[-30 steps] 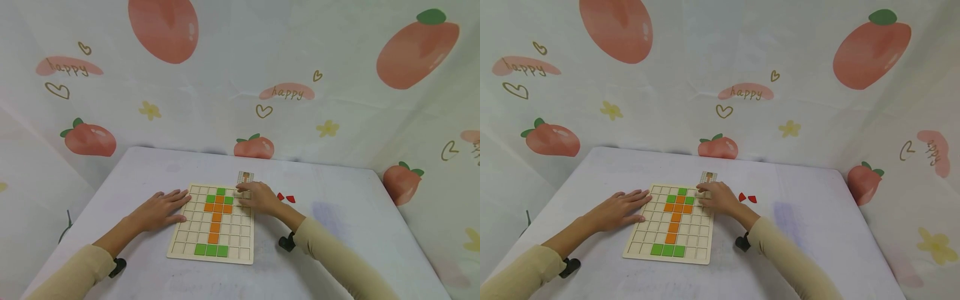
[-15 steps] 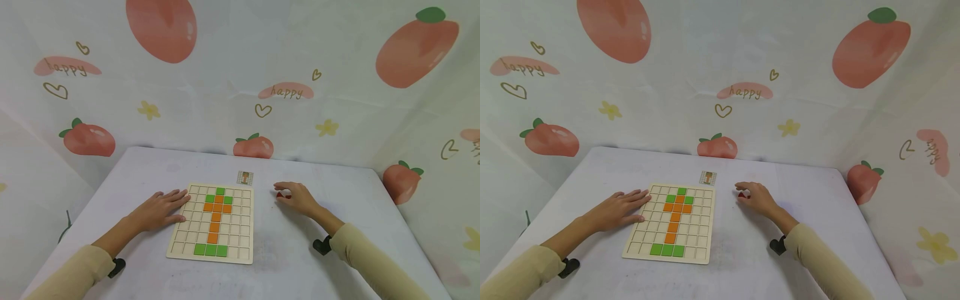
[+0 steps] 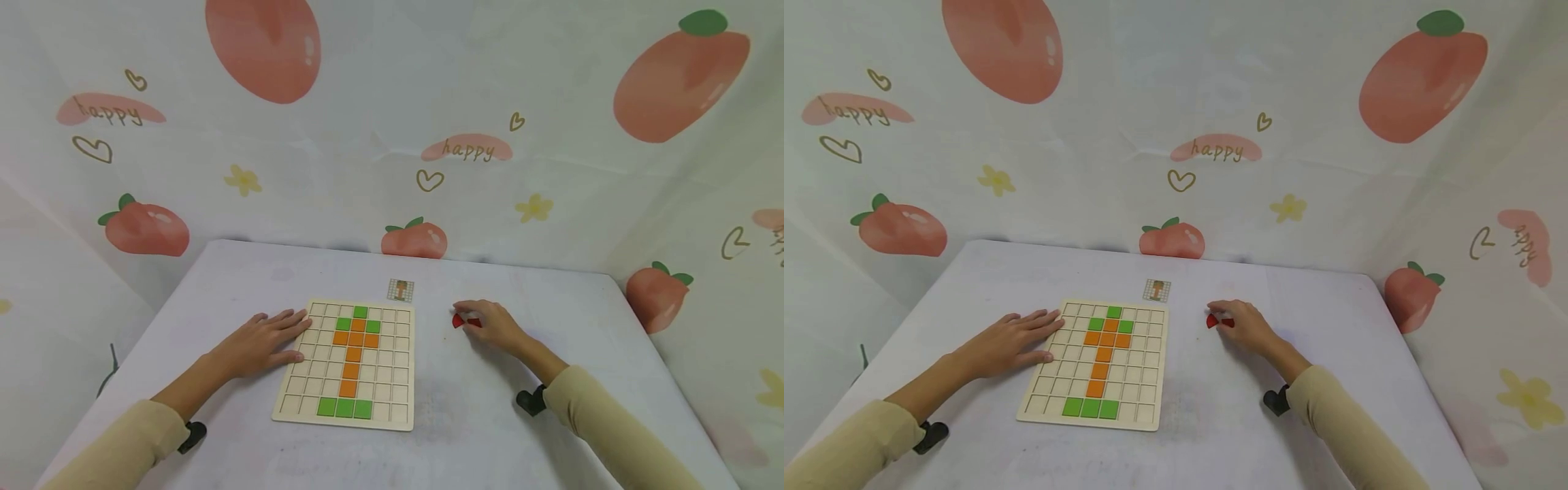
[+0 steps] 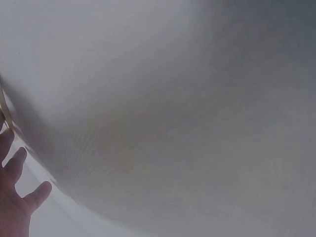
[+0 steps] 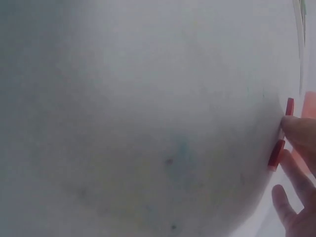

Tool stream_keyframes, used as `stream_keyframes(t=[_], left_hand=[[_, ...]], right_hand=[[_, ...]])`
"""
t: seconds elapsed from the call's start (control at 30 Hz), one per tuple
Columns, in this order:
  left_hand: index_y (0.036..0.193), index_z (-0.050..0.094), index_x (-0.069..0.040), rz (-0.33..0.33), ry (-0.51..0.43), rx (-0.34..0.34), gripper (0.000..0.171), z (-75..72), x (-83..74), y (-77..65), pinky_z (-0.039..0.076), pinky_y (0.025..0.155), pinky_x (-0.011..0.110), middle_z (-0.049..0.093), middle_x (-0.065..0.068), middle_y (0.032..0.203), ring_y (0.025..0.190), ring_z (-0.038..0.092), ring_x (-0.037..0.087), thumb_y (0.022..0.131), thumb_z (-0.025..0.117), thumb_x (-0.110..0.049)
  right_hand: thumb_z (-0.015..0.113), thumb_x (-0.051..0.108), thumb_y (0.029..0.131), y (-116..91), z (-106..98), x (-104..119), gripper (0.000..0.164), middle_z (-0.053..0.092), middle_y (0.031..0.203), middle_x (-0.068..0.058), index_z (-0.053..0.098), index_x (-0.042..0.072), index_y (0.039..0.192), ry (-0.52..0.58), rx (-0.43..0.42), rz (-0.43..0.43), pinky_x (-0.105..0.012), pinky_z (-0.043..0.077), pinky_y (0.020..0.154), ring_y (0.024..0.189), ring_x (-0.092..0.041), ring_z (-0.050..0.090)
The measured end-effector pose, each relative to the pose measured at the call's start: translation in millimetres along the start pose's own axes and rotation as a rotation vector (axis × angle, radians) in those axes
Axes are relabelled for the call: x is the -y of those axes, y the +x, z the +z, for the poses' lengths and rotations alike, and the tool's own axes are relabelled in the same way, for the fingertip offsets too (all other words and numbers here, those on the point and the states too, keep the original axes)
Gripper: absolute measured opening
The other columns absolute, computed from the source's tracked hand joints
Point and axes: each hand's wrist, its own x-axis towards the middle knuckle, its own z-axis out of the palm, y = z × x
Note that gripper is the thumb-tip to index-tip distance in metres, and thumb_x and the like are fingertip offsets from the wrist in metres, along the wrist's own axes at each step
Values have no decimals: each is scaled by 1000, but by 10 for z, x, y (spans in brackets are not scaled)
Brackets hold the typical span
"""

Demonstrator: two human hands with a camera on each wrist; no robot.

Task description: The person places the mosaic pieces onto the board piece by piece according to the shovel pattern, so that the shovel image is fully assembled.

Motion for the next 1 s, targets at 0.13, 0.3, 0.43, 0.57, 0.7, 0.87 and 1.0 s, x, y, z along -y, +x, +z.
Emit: stream_keyframes(t=[0.13,0.3,0.43,0.57,0.7,0.87,1.0], left_hand=[[152,44,-15,-1,-1,-4,73,17,11,4,37,104,63,41,9,156,142,39,35,95,54,-60],[152,44,-15,9,1,-15,74,38,29,13,37,104,62,41,9,156,142,39,35,95,54,-60],[152,44,-14,12,4,-16,74,37,31,14,37,104,62,41,9,156,142,39,34,95,54,-60],[151,44,-14,6,4,-10,74,20,18,8,37,104,62,41,9,156,142,39,35,95,55,-60],[152,44,-15,-3,-1,-3,74,13,9,6,37,105,62,41,9,156,142,38,35,94,54,-60],[152,43,-15,-9,-7,5,73,10,2,5,36,105,63,40,9,156,143,37,35,95,55,-60],[152,44,-15,-4,-7,0,73,8,0,6,36,105,63,40,9,156,142,38,35,95,56,-59]], right_hand=[[72,-4,86,19,22,-21,42,70,121,-13,65,-1,128,-1,-24,-36,-52,48,98,113,-32,64],[71,-8,85,34,38,-26,36,72,115,-12,69,-2,120,1,-54,-75,-52,50,96,110,-32,65],[73,-6,85,46,40,-4,34,72,113,-12,70,-2,119,11,-64,-63,-49,51,94,107,-30,66],[76,-4,83,59,68,3,34,73,110,-12,70,-3,117,27,-91,-83,-49,53,91,103,-30,67],[78,-2,82,98,92,47,34,74,108,-12,70,-3,115,7,-115,-105,-51,54,88,100,-30,67],[78,2,83,189,96,157,35,73,108,-11,70,-2,117,-5,-121,-96,-51,52,91,99,-28,67],[78,2,84,271,101,247,36,73,109,-10,70,-2,118,18,-124,-115,-49,52,92,100,-27,67]])
